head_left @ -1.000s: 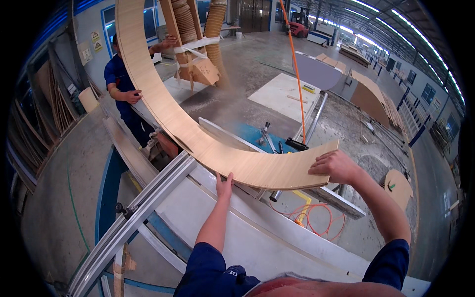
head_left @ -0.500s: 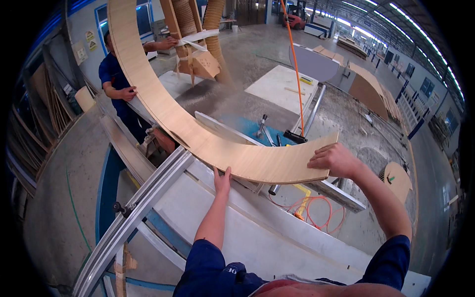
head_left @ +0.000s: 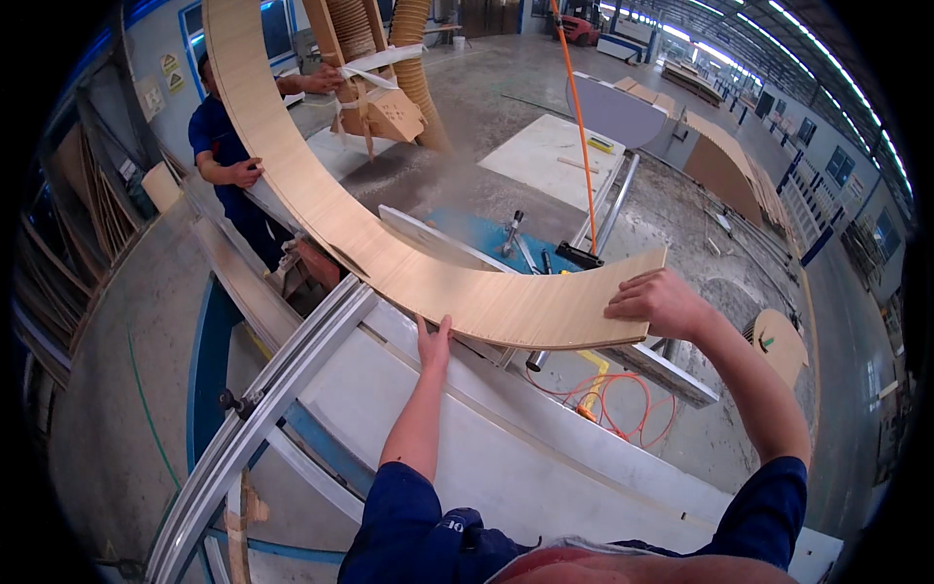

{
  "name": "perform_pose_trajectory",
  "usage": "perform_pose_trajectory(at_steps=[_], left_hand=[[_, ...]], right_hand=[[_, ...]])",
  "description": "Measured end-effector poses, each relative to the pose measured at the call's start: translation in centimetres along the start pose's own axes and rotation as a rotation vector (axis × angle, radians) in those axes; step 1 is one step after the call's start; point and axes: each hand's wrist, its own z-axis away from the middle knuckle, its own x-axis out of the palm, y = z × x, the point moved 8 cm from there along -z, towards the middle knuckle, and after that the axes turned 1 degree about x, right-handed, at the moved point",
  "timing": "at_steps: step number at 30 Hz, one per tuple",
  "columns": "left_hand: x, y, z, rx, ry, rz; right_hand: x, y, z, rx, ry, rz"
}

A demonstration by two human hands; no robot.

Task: The person guides a long curved wooden plank through a table saw, holding it with both hands and feeding it steadily along the blade. The person maintains a consistent pace and alignment while the plank is cut.

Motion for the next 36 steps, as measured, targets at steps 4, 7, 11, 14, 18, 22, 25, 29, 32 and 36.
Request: perform_pose_trajectory(at_steps=[4, 7, 11, 14, 18, 22, 25, 29, 32, 36], left_hand=[[0.2, 0.5, 0.3, 0.008, -0.011, 0.002], [1.0, 1.1, 0.8, 0.005, -0.019, -0.012], [-1.1, -0.4, -2.1, 0.185, 0.061, 0.063], [3.0, -1.4, 0.4, -0.19, -0.068, 0.071], [-1.3, -5.1, -3.8, -0.058, -0.005, 0.058], [1.4, -1.5, -1.5, -0.171, -0.029, 0.092], [2.7, 0.0, 0.0, -0.226, -0.063, 0.098], [2.0, 0.7, -0.1, -0.175, -0.071, 0.134], [2.2, 1.5, 0.4, -0.193, -0.066, 0.123], [2.5, 2.3, 0.8, -0.204, -0.084, 0.125]], right_hand=[[0.0, 0.1, -0.1, 0.022, -0.029, -0.01], [0.0, 0.2, 0.1, -0.014, -0.002, 0.0], [-0.1, -0.1, -0.8, -0.045, 0.03, 0.037], [0.8, 0.5, 1.2, -0.026, -0.002, 0.053], [0.8, -0.7, -0.7, -0.024, -0.012, 0.03], [0.9, -0.2, 0.1, 0.011, -0.012, 0.056], [1.0, -0.1, 0.9, 0.018, 0.003, 0.06], [1.1, -0.2, 0.1, 0.017, 0.009, 0.048], [1.3, -0.1, 0.2, 0.028, 0.018, 0.056], [1.9, 0.0, 0.5, 0.022, 0.042, 0.063]])
